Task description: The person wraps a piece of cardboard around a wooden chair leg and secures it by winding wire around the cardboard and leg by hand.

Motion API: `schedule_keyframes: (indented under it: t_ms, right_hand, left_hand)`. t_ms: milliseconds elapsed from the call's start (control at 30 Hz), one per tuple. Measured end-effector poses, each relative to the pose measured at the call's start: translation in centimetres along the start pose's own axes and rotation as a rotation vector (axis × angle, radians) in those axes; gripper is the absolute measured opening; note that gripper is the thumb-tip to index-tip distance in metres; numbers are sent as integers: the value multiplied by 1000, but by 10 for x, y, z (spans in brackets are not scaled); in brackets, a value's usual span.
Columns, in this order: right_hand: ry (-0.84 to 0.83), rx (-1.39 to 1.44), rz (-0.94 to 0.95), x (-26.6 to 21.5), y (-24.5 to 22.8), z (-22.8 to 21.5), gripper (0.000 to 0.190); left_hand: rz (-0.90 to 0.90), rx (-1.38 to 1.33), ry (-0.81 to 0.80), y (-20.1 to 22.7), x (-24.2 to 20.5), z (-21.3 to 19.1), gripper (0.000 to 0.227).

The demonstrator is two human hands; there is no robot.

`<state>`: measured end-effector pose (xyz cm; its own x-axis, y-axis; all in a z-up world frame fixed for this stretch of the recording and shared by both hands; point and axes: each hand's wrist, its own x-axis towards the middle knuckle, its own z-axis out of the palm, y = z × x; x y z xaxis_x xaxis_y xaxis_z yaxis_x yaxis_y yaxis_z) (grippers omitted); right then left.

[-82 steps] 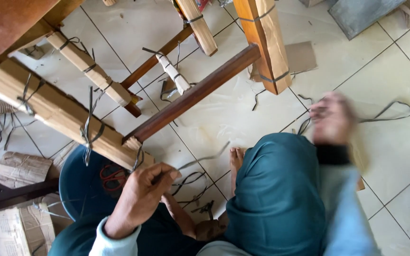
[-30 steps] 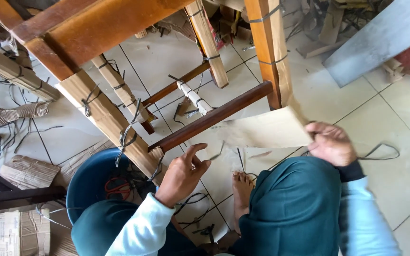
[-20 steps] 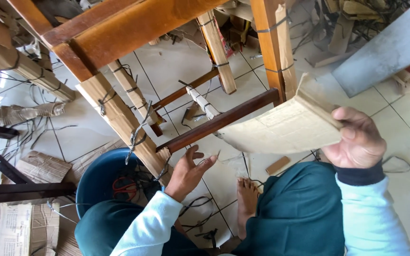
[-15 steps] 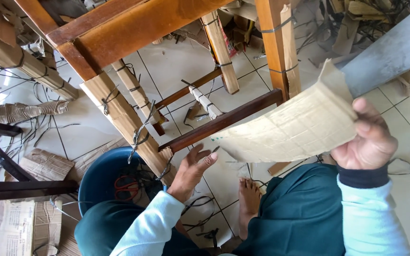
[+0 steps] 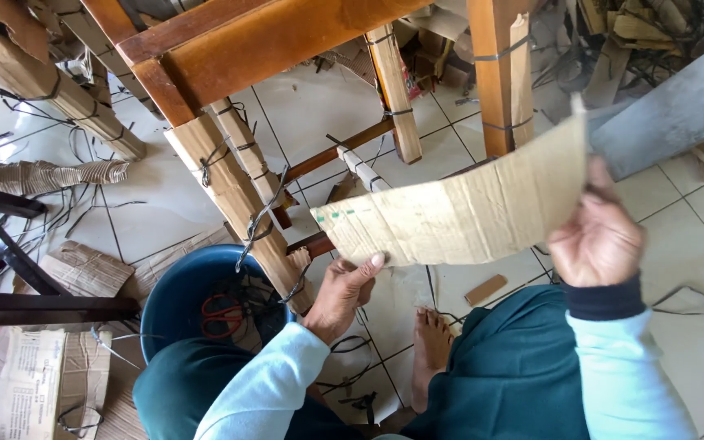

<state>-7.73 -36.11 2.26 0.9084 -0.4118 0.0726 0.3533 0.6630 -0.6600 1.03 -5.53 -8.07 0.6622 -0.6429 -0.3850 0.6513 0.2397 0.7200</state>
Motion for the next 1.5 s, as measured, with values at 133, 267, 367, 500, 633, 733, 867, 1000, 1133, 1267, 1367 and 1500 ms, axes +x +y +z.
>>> schedule_keyframes:
  t_ms: [133, 267, 367, 500, 633, 733, 867, 1000, 1133, 1267, 1367, 1500]
  right_hand:
    - [163, -167, 63, 7, 22, -16, 52]
    - [416, -813, 185, -2, 37, 16, 53]
    - [354, -1170, 25, -7, 39, 6, 50]
    - [87, -1713, -357, -5, 58, -15, 57]
    - [-70, -1907, -380, 8, 66, -4, 67]
    - [161, -1632, 25, 18, 64, -8, 79]
    - [163, -1652, 144, 24, 70, -22, 68]
    - [218, -1753, 114, 30, 86, -72, 48]
    - [170, -1899, 132, 39, 85, -64, 47]
    - [187, -2091, 298, 43, 76, -41, 43]
    - [264, -1761, 415, 40, 73, -23, 44]
    - [544, -808, 517, 29, 59, 33, 65]
  left_hand:
    - [70, 207, 126, 5, -8, 0, 45]
    - [142, 164, 530, -5, -8, -6, 31]
    - [145, 139, 608, -14, -15, -15, 35]
    - [137, 132, 633, -18, -20, -19, 42]
    - [124, 123, 630, -18, -23, -20, 42]
    - [119, 107, 615, -17, -22, -21, 43]
    - [114, 147, 622, -13, -24, -19, 49]
    - [114, 169, 613, -17, -23, -21, 49]
    - [127, 165, 632, -16, -24, -18, 48]
    - [125, 161, 614, -18, -21, -22, 49]
    - [119, 158, 611, -18, -23, -22, 48]
    - [114, 147, 605, -23, -22, -27, 47]
